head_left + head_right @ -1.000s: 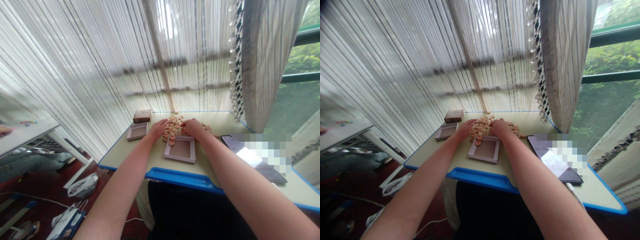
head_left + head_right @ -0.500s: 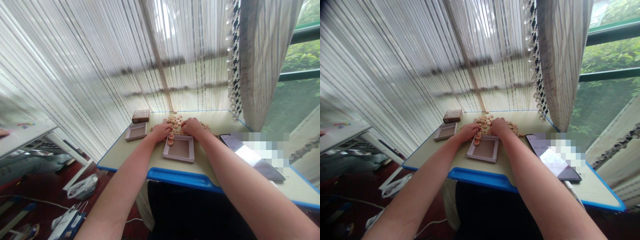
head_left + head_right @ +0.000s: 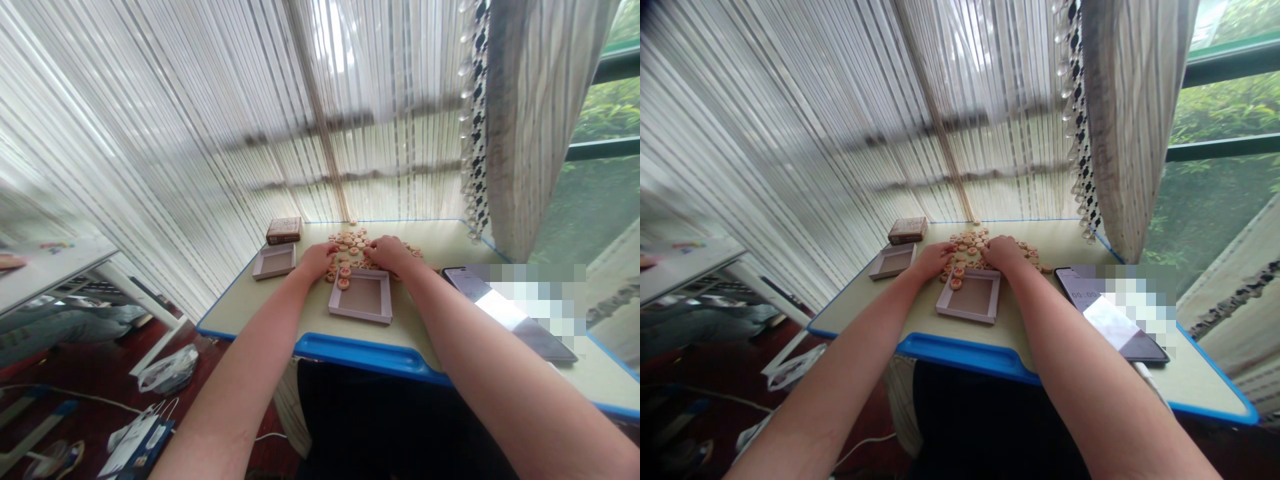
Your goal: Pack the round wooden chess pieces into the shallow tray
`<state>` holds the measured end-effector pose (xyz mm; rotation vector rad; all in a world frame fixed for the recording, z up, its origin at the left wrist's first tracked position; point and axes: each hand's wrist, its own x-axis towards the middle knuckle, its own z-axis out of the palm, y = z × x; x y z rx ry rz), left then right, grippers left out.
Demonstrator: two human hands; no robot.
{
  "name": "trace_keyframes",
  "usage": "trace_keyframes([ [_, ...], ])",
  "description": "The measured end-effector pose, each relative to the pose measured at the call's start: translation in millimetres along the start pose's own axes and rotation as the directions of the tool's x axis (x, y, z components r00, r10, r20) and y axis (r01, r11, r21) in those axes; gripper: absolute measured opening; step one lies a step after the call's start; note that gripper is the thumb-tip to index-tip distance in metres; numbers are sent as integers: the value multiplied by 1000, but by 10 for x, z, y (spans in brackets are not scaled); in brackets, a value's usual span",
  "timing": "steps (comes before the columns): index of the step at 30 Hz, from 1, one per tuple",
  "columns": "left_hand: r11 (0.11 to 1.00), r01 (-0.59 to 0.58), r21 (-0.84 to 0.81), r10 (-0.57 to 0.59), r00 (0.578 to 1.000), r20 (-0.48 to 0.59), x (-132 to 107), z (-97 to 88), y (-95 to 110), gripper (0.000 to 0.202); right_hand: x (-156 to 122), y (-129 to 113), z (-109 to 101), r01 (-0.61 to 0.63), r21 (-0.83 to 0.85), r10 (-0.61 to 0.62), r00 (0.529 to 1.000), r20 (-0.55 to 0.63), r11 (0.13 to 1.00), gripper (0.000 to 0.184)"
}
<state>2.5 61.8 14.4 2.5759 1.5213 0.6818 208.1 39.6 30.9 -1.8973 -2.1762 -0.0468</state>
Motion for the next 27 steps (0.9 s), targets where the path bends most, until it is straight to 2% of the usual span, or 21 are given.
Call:
trace_keyframes([
  [4, 999, 36, -41, -38, 998, -40, -2, -17, 36, 35, 10, -19, 38, -15, 48, 21, 993, -114, 999, 35],
  [7, 998, 38, -40, -39, 999, -33, 5, -3, 47, 35, 11, -86, 73, 141, 65, -132, 983, -126, 988, 32],
  [9, 999, 34, -3, -34, 999, -39, 11, 10, 42, 34, 10, -131, 93, 250, 68, -245, 966, -79, 966, 31],
  [11, 999, 28, 22, -27, 998, -59, 13, 15, 34, 34, 5, -160, 105, 302, 68, -300, 953, -35, 951, 31],
  [14, 1000, 23, 15, -22, 997, -67, 7, 5, 33, 33, -12, -168, 108, 287, 41, -286, 958, -32, 957, 33],
  [19, 998, -6, 64, 5, 1000, 3, -3, -24, 58, 30, -37, -157, 108, 198, 45, -192, 975, -108, 979, 36],
  [24, 995, -67, 75, 66, 998, 12, -9, -42, 107, 33, -1, -149, 135, 242, 33, -242, 970, -16, 970, 33],
  [27, 993, -55, 109, 50, 997, 54, -12, -48, 128, 34, 19, -142, 149, 246, 37, -245, 969, -17, 969, 34],
])
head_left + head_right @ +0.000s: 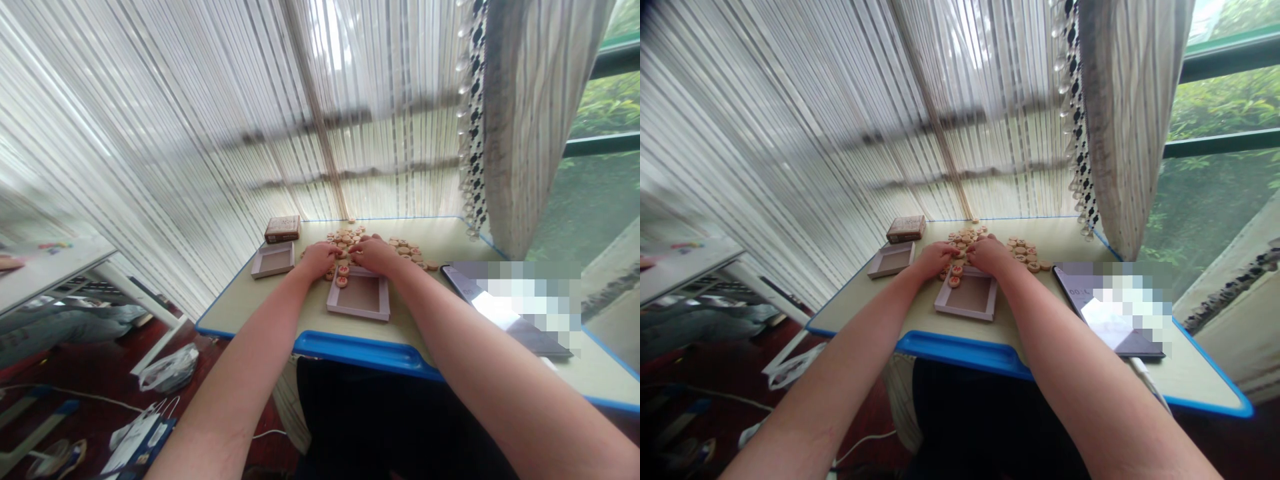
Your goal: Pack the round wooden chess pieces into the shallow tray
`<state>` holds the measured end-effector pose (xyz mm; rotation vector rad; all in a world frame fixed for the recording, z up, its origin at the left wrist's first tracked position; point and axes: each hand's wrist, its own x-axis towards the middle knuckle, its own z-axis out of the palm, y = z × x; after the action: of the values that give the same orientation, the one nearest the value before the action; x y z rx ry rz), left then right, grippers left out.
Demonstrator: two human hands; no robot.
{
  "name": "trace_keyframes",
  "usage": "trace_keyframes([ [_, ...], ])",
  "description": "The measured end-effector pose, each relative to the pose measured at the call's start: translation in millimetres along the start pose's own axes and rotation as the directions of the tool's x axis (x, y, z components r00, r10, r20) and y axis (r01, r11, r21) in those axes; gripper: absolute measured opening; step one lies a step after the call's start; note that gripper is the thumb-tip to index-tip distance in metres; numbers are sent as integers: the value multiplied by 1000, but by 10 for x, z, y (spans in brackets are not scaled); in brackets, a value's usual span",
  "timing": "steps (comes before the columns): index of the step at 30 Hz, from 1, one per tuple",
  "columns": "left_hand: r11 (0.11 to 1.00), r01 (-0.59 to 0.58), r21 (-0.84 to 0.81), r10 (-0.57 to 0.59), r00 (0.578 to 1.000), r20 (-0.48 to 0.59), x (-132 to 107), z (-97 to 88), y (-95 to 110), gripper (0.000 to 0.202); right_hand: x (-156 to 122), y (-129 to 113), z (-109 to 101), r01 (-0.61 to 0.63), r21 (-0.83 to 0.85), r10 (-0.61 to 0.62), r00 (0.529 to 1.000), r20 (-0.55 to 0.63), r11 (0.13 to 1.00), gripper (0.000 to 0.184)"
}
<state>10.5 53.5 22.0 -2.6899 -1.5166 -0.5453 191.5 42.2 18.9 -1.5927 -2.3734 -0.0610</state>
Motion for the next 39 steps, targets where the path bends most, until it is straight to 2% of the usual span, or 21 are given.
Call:
trace_keyframes([
  [3, 1000, -9, -11, 9, 1000, 18, 0, 3, -4, 32, -1, 3, 3, -32, -7, 32, 999, -8, 999, 35],
  [7, 1000, -10, -28, 9, 1000, -25, 9, 19, -17, 28, -16, -8, -18, -43, -10, 43, 999, -11, 999, 33],
  [15, 995, 68, -76, -70, 997, -28, 23, 32, -23, 25, 3, -65, -56, 81, 67, -82, 997, 7, 994, 30],
  [20, 984, 50, -172, -69, 992, -102, 27, 52, -49, 25, 13, -84, -25, 61, 102, -63, 998, 12, 993, 28],
  [24, 989, 32, -141, -53, 988, -146, 35, 55, -47, 23, 16, -100, -7, 42, 140, -44, 999, 13, 989, 25],
  [31, 993, 46, -107, -59, 991, -119, 35, 52, -34, 24, 10, -133, -49, 7, 134, -11, 999, 31, 991, 24],
  [36, 990, -7, -141, -5, 997, -81, 24, 49, -40, 25, 9, -123, -42, 19, 138, -25, 999, 43, 990, 26],
  [39, 989, -9, -147, -7, 995, -103, 19, 59, -42, 23, 9, -125, -47, -3, 144, -4, 999, 47, 990, 27],
])
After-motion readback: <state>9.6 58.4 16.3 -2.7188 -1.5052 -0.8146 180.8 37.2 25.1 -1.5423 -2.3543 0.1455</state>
